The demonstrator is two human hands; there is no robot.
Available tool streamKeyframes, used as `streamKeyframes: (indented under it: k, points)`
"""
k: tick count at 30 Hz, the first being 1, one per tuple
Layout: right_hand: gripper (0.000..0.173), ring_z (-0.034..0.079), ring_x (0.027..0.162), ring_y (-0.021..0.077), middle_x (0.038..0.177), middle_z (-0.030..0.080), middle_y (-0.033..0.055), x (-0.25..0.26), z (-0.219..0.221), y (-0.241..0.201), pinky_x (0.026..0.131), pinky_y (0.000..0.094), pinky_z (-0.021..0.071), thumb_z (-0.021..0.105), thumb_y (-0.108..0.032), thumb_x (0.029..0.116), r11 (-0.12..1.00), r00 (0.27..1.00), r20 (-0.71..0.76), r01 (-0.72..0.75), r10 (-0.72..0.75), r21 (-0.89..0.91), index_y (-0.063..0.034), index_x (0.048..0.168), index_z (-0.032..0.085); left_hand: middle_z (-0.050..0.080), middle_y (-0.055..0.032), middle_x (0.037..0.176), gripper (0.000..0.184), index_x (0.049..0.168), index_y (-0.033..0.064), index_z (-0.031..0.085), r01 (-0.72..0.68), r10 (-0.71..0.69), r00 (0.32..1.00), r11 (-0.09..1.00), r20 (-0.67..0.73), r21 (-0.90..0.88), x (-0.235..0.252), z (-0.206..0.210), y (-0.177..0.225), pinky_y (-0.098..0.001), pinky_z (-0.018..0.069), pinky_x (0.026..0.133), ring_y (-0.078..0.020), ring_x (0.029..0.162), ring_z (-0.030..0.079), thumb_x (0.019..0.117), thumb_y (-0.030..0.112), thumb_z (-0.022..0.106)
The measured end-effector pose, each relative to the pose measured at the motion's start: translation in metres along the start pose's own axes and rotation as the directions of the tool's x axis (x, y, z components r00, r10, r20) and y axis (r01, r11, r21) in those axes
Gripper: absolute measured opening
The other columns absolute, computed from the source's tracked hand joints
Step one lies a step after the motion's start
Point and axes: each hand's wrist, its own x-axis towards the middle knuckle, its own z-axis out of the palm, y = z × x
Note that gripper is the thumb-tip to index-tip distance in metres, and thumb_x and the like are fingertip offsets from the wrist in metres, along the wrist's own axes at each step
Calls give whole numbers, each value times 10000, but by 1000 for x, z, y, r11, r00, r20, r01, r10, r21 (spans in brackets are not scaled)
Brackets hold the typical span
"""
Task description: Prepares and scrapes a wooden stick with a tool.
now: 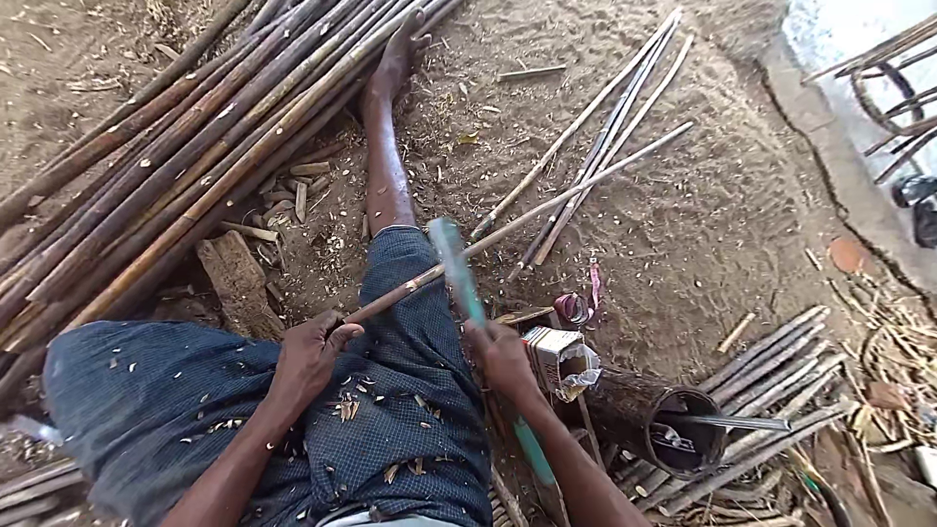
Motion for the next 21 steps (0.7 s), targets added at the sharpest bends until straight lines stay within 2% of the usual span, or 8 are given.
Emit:
streamKeyframes:
  k: [2, 4, 7, 10, 14, 16, 18, 21]
  points:
    - [454, 633, 630, 243, 692, 613, 61, -12, 9, -16, 572, 502, 530, 537, -571, 1015, 967, 988, 88, 142, -126, -210, -149, 914, 668, 677, 42, 752, 244, 1030, 171, 701, 23, -24, 1000, 999, -10, -40, -2, 0, 0, -369, 535, 582, -107, 615, 624, 1011, 403, 626]
    - [512, 596, 586, 263, 683, 605, 96, -5, 2, -10, 531, 497, 501, 531, -609, 1008, 994, 997, 25, 74, -72, -85, -124, 965, 689, 694, 41, 821, 283, 1124, 186, 693, 26, -26, 1000, 998, -9, -50, 4, 1, -1, -387, 570, 620, -113, 665, 653, 1019, 432, 601]
    - [623, 493, 450, 226, 604, 526, 89, 6, 4, 9, 413, 416, 436, 446, -720, 988, 994, 998, -41, -34, 39, 105, -128, 998, 643, 670, 81, 748, 317, 991, 218, 693, 18, -18, 1000, 999, 1, -40, 3, 3, -1, -359, 537, 568, -95, 610, 620, 1034, 491, 537]
    - [452, 617, 616, 234, 683, 600, 54, -8, 15, -17, 557, 489, 513, 541, -561, 1015, 964, 985, 64, 168, -158, -204, -143, 884, 651, 678, 61, 723, 337, 948, 179, 697, 45, -42, 998, 996, 44, -78, 4, 0, -1, -355, 527, 560, -104, 586, 615, 1057, 441, 514]
    - [630, 479, 431, 216, 590, 507, 83, 5, 0, 2, 396, 395, 423, 447, -740, 974, 991, 999, -35, -31, 35, 127, -139, 986, 633, 689, 62, 728, 348, 953, 182, 697, 60, -55, 997, 993, 52, -105, 6, 2, -1, -350, 523, 556, -106, 577, 615, 1051, 462, 515]
    - [521, 567, 532, 251, 653, 582, 98, 2, 5, -16, 481, 474, 482, 515, -609, 1015, 999, 999, 5, 49, -48, -10, -116, 946, 669, 673, 61, 706, 334, 930, 184, 693, 60, -57, 998, 991, 35, -119, 5, 2, -2, -343, 509, 539, -108, 558, 596, 1048, 449, 527]
    - [454, 590, 580, 214, 666, 592, 53, -7, 10, -24, 528, 464, 491, 558, -568, 1010, 987, 992, 56, 117, -111, -109, -148, 870, 659, 661, 50, 691, 325, 918, 173, 693, 71, -65, 997, 989, 47, -129, 3, 0, -1, -342, 499, 537, -113, 551, 585, 1051, 424, 534]
    - [603, 472, 429, 207, 588, 510, 80, 3, -2, -2, 402, 387, 421, 457, -713, 988, 987, 1000, -6, -28, 30, 156, -141, 1004, 648, 669, 56, 695, 324, 930, 166, 705, 66, -59, 997, 989, 51, -135, 7, 1, 1, -332, 506, 535, -104, 550, 591, 1063, 396, 520]
